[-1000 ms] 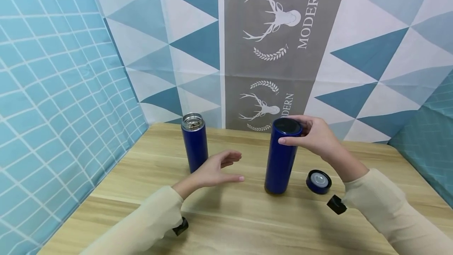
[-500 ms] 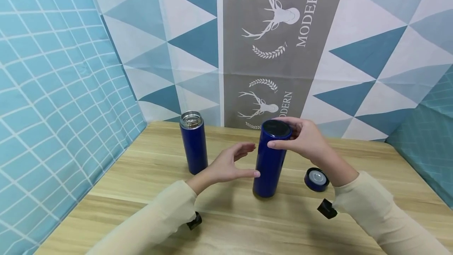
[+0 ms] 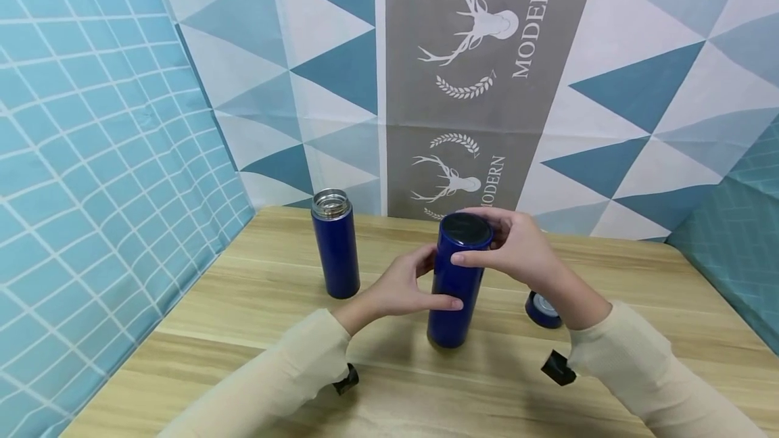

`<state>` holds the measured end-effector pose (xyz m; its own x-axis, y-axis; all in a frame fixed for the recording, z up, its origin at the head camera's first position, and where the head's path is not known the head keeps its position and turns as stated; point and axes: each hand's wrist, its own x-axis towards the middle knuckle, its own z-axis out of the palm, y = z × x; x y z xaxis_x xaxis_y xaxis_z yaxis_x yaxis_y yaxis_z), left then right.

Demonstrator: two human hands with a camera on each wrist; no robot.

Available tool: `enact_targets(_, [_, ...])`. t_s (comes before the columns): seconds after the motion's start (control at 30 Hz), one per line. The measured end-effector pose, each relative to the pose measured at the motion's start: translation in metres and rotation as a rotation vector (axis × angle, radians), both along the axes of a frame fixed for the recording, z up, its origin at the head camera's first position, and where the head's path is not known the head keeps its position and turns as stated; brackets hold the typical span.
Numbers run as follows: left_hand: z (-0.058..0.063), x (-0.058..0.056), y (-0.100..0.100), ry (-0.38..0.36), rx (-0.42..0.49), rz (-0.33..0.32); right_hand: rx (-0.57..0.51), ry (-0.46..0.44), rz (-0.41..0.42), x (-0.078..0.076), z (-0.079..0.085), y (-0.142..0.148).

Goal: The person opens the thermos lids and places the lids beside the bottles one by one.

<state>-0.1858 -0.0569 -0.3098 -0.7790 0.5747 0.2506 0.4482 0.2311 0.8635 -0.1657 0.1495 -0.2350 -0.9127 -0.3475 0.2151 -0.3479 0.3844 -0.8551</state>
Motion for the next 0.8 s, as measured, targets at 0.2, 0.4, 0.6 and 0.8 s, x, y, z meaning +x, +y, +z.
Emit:
enact_targets(0.2, [-0.001,0.001,0.0,0.002,0.029,-0.035,0.021,0.009,0.003,0.003,-0.002,-0.003])
enact_targets(0.4, [-0.005,0.003,-0.005,-0.024,0.061,-0.083,0.025,0.032,0.034,0.006,-0.004,-0.006])
enact_targets(0.6, [-0.008,0.006,-0.008,-0.051,0.069,-0.111,-0.008,0.035,0.063,0.011,-0.004,-0.009])
enact_targets(0.8, [-0.014,0.01,-0.012,-0.091,0.052,-0.113,-0.018,0.048,0.083,0.015,-0.006,-0.012])
